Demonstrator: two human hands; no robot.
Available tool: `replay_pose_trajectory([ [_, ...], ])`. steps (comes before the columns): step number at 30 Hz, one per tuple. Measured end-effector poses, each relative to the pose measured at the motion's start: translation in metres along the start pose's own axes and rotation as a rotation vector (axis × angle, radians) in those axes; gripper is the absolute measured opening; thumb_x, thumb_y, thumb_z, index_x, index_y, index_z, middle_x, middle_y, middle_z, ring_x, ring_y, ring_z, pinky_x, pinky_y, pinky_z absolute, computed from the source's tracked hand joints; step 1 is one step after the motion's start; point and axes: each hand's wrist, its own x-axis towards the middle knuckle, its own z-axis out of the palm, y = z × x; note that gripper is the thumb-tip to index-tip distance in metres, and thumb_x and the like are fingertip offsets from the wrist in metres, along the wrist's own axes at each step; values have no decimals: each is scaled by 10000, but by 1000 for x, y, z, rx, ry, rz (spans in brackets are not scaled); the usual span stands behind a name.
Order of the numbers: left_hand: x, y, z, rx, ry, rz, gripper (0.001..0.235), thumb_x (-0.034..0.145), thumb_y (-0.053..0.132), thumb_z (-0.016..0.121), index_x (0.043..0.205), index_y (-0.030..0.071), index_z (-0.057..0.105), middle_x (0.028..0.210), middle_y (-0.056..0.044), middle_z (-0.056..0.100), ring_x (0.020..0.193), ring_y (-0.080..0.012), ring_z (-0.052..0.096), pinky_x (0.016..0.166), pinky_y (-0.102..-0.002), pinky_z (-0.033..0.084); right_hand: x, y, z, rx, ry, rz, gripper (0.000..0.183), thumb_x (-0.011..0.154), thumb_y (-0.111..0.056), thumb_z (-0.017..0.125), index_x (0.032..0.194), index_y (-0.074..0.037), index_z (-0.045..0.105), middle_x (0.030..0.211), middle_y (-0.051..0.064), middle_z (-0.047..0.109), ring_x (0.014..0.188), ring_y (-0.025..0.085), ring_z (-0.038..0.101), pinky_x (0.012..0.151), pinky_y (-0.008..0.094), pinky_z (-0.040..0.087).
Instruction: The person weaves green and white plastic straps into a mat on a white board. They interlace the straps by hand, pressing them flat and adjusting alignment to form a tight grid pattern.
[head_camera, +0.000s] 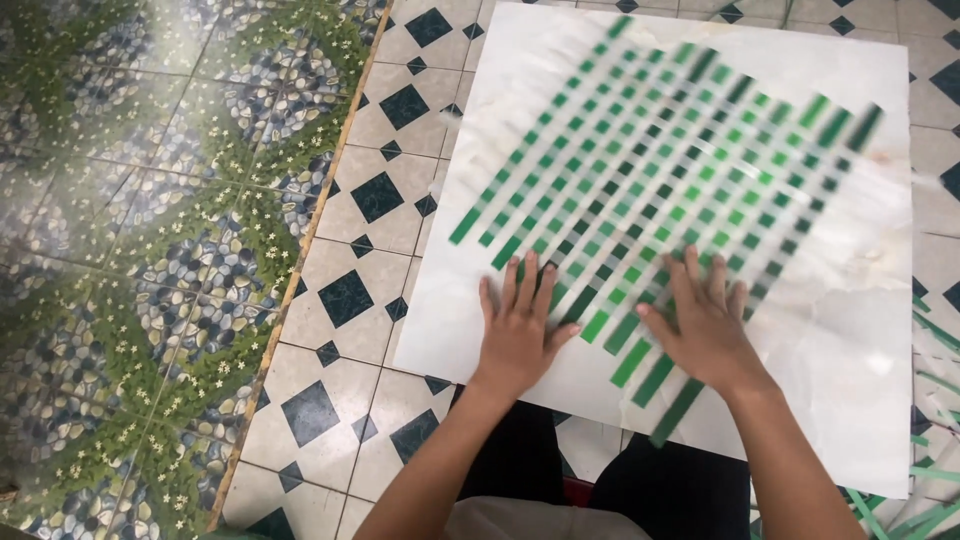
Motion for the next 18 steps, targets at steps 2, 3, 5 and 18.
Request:
replay_pose_trajectory([
  [2, -7, 7, -3, 17, -1, 14, 769, 915, 550, 513, 1461, 27, 372, 1557, -260, 260, 1450, -413, 216, 1100, -699, 105, 5, 2, -1, 17, 29, 1, 699, 980, -580, 296, 1502, -119, 239, 1612, 198, 148, 1469, 461, 58, 1155, 645, 85],
  [3, -10, 11, -6, 35, -2, 27, 781, 907, 539, 531, 1446, -7, 387, 1534, -299, 283, 1437, -443, 229, 1088, -712, 104, 7, 2, -3, 33, 57, 0, 662, 991, -583, 275, 1469, -125, 291, 1607, 185, 205, 1478, 443, 89, 1164, 638, 110],
  [5, -19, 20, -8, 47, -48, 44, 788, 901, 562, 518, 1431, -11, 403, 1500, -313, 326, 1426, -442, 253, 1090, -719, 89, 16, 12, 3, 2, 88, 23, 636, 992, -610, 269, 1416, -147, 369, 1565, 168, 308, 1475, 418, 167, 1159, 616, 183],
  [18, 111, -11, -1, -28, 22, 17, 787, 942, 631, 375, 1486, 63, 349, 1600, -241, 167, 1492, -399, 119, 1127, -705, 108, 59, 20, 37, -135, 766, -116, 719, 935, -456, 545, 1441, 32, 395, 1526, 319, 330, 1381, 523, 280, 1061, 682, 271],
])
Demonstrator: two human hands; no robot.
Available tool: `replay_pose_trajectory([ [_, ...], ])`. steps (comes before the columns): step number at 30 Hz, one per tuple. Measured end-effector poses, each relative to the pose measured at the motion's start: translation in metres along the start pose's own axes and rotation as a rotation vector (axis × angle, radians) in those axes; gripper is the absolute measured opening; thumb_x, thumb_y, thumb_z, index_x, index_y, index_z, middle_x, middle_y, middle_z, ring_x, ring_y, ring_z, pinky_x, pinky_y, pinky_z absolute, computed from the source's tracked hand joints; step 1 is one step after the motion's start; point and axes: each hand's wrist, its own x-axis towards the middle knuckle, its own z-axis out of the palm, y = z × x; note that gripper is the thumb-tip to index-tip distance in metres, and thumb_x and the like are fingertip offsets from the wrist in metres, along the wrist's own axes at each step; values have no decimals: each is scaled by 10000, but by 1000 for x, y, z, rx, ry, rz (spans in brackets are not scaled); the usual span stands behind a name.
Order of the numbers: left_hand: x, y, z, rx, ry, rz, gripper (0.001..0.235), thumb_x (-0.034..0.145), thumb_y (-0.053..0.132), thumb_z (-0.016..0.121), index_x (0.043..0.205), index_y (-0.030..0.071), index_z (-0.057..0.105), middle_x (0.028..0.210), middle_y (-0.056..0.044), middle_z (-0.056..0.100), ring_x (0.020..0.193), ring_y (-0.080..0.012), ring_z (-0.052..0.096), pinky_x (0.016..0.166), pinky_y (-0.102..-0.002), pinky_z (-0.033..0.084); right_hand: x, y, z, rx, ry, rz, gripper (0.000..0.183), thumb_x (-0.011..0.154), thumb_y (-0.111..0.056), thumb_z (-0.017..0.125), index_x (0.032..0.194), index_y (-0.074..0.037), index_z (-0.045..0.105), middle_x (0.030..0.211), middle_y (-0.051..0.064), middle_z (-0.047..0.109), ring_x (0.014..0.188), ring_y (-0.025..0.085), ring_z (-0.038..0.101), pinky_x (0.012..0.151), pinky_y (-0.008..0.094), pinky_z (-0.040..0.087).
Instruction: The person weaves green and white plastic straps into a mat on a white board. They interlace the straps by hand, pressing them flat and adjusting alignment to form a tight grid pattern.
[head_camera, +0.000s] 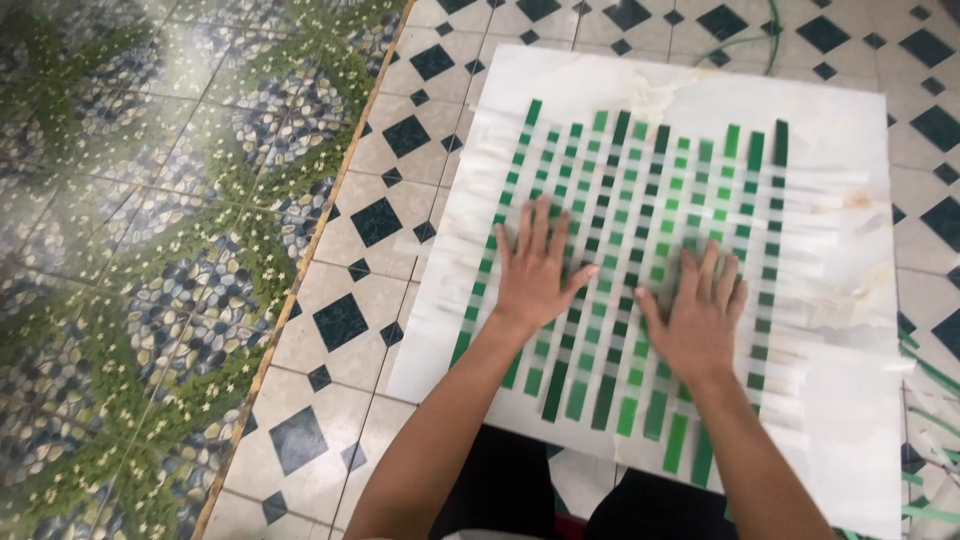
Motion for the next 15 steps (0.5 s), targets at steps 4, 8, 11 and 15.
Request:
replay_pose_trajectory([
  [4, 7, -5, 12, 15, -115, -79, 885, 924, 709, 253, 1544, 79, 224, 1617, -230, 58, 1501, -377, 18, 1163, -640, -31, 6, 8, 1, 85, -253, 159, 853, 969, -654, 290, 1517, -2, 252, 1602, 261, 145, 1459, 475, 75, 1160, 606, 75],
  [8, 10, 5, 2, 19, -164, -122, 924, 906, 735, 252, 1550, 74, 193, 1611, -240, 22, 1493, -392, -4, 1168, -621, -47, 12, 14, 6, 43, -301, 150, 860, 984, -659, 239, 1545, -7, 200, 1615, 233, 105, 1472, 442, 44, 1177, 563, 42],
  [11, 25, 7, -3, 22, -217, -161, 943, 891, 743, 230, 1557, 80, 153, 1612, -236, -28, 1491, -388, -56, 1162, -615, -90, 29, 21, 10, -10, -369, 173, 896, 956, -718, 196, 1552, -49, 166, 1631, 185, 61, 1488, 396, 3, 1196, 529, 6],
  [15, 28, 5, 8, 16, -226, -174, 965, 874, 769, 203, 1560, 95, 132, 1616, -217, -50, 1490, -378, -67, 1152, -615, -92, 33, 27, 15, -70, -464, 225, 947, 916, -802, 136, 1557, -105, 155, 1645, 127, 47, 1500, 355, -18, 1205, 499, -22],
])
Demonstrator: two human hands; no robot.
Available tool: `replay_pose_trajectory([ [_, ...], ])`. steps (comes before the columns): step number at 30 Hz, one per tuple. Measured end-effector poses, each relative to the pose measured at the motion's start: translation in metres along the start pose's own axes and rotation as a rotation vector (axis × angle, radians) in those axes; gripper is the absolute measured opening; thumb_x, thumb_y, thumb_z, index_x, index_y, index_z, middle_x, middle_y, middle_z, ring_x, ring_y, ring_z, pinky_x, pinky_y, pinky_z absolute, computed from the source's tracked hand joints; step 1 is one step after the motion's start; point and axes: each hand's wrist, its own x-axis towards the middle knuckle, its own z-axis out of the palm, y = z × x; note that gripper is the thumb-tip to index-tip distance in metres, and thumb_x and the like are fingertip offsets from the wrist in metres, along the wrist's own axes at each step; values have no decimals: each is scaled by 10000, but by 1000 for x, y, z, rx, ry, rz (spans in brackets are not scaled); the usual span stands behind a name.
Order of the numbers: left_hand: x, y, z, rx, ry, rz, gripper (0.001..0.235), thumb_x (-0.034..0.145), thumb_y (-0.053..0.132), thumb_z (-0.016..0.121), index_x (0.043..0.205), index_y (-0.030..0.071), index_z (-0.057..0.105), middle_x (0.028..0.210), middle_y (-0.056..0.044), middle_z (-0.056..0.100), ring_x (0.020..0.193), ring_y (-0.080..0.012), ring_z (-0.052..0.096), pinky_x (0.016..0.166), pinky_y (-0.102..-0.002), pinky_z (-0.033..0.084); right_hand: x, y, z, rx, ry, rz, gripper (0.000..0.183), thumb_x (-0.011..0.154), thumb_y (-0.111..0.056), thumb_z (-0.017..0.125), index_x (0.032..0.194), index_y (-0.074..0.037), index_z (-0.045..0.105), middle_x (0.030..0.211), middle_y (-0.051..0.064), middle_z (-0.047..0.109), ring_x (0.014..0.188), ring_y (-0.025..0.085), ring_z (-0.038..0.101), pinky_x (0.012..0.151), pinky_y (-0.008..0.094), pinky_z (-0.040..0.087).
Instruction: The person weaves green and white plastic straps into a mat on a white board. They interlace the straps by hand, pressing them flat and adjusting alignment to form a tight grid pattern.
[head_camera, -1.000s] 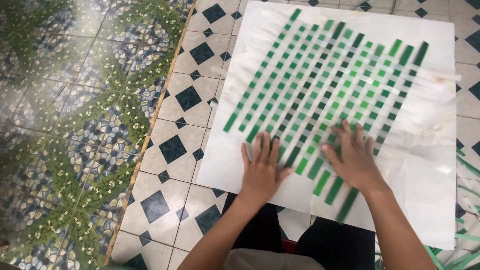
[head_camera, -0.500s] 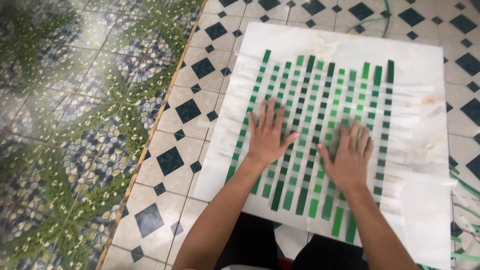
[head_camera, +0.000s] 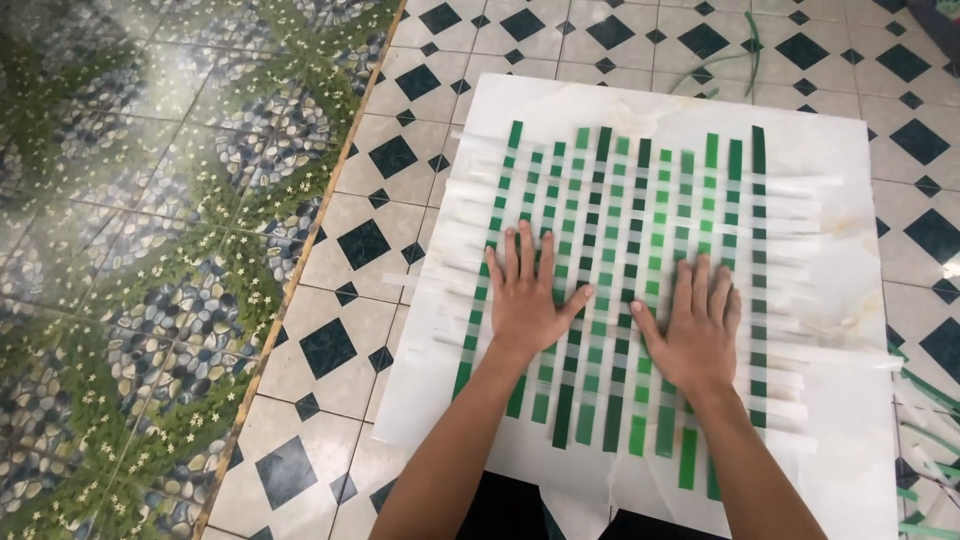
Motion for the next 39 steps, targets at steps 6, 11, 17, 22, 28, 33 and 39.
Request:
replay_pose_trajectory([
  [6, -7, 1, -3, 4, -19, -4, 966, 873, 772, 183, 1560, 94, 129, 1617, -215, -49, 1490, -372, -78, 1152, -613, -100, -9, -4, -4, 21, -1, 4, 937, 917, -790, 155, 1556, -105, 137, 1642, 130, 37, 1496, 351, -11, 1206, 495, -15],
  [11, -7, 2, -2, -25, -3, -4, 958, 877, 766, 184, 1561, 97, 134, 1618, -208, -58, 1489, -369, -86, 1147, -611, -114, -10, -2, -5, 76, 30, -22, 928, 927, -774, 177, 1563, -100, 127, 1638, 141, 32, 1493, 357, -13, 1193, 507, -8],
  [17, -14, 4, -4, -44, -5, -7, 948, 887, 753, 189, 1560, 87, 136, 1615, -218, -63, 1486, -379, -89, 1142, -615, -116, -11, 1, -1, 38, 2, -2, 936, 914, -800, 163, 1560, -124, 137, 1642, 119, 49, 1499, 337, -3, 1206, 489, -2],
  [22, -16, 6, -7, -34, -26, -16, 956, 882, 756, 181, 1556, 80, 133, 1612, -224, -67, 1484, -385, -91, 1141, -618, -116, -14, 0, -6, 21, -23, 16, 930, 908, -807, 166, 1550, -133, 166, 1644, 109, 66, 1501, 336, 9, 1216, 490, 8],
  [28, -13, 6, -3, -44, 7, -3, 938, 890, 743, 215, 1558, 87, 146, 1614, -220, -60, 1486, -381, -90, 1143, -621, -118, -15, -1, -7, 62, 47, 0, 917, 920, -790, 188, 1554, -128, 185, 1640, 118, 99, 1499, 339, 41, 1208, 488, 22],
  [33, -21, 4, -1, -108, 39, 16, 899, 904, 707, 280, 1545, 82, 204, 1618, -221, 5, 1492, -380, -35, 1156, -610, -88, -25, 0, -4, 24, 39, 18, 916, 919, -794, 182, 1552, -132, 189, 1639, 112, 115, 1502, 331, 49, 1217, 477, 28],
  [39, -46, -1, 24, 79, 433, 572, 374, 901, 312, 574, 1188, 82, 641, 1234, -180, 599, 1220, -373, 539, 1062, -610, 364, -25, 0, -5, 18, 37, 25, 916, 906, -805, 182, 1539, -143, 215, 1641, 105, 131, 1504, 334, 57, 1219, 489, 38],
])
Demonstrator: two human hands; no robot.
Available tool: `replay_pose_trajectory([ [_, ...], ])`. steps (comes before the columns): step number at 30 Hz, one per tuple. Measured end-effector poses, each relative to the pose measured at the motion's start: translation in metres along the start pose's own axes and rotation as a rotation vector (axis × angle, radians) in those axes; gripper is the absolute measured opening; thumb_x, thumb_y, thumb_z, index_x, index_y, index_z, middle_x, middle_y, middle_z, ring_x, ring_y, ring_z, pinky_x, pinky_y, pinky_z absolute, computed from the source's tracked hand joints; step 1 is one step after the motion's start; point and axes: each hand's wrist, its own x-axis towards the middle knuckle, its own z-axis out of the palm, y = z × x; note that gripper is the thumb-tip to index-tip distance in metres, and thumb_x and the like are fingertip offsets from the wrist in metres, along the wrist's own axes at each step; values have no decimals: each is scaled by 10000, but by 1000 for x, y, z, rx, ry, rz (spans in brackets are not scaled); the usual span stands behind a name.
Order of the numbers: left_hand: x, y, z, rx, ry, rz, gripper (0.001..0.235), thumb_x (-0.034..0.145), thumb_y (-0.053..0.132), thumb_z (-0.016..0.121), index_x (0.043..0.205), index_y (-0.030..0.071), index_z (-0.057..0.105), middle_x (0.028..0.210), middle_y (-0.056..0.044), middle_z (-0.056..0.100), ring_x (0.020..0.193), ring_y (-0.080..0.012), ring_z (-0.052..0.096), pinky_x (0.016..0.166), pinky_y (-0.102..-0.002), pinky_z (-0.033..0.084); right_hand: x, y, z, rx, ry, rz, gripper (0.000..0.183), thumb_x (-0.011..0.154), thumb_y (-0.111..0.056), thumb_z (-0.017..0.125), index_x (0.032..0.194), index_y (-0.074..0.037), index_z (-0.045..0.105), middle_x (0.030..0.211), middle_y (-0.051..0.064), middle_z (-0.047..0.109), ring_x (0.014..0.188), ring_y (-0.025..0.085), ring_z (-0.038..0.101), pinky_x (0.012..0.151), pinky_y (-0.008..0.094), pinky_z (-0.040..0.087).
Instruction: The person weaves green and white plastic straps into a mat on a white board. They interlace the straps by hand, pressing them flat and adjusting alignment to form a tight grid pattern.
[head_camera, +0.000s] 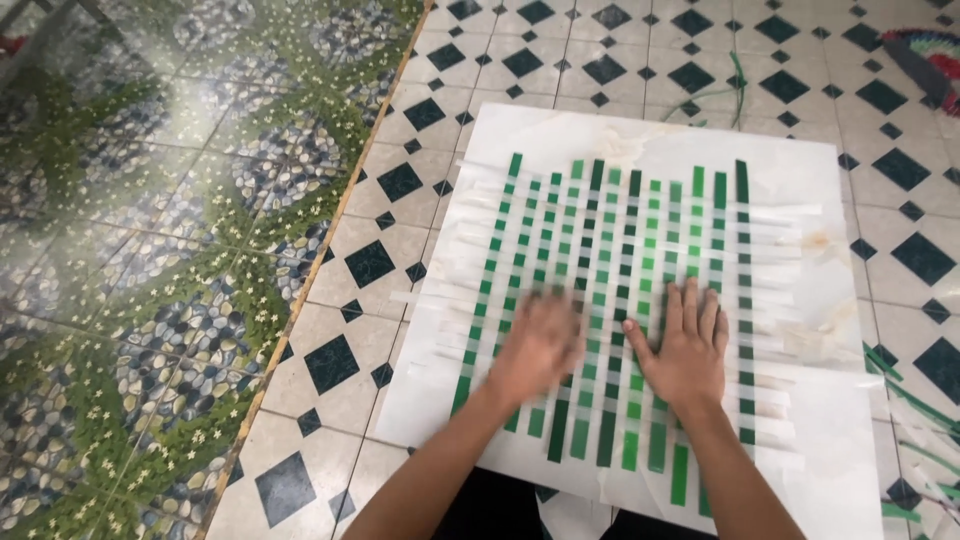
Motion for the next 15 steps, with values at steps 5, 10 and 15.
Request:
replay_pose_trajectory([
  [5, -106, 61, -78, -380, -82, 452, 188, 962, 32, 604, 1149, 14, 608, 985, -159, 629, 822, -304, 635, 733, -447, 560, -5, -3, -7, 100, 19, -24, 915, 879, -739, 181, 1540, -110, 124, 1627, 107, 33, 1489, 317, -9, 1188, 464, -23],
  [10, -233, 72, 20, -516, -462, 361, 70, 905, 40, 647, 839, 44, 624, 883, -116, 563, 708, -258, 539, 592, -349, 457, -7, -6, -7, 103, 22, -35, 922, 868, -749, 176, 1540, -119, 124, 1629, 106, 25, 1493, 310, -24, 1190, 461, -26],
  [15, -226, 103, 91, -437, -584, 118, 174, 888, 56, 605, 998, -59, 675, 874, -223, 632, 708, -385, 617, 562, -494, 506, -18, 7, 11, 84, 316, -158, 734, 930, -632, 341, 1421, -102, 464, 1533, 131, 403, 1460, 385, 255, 1134, 594, 166],
])
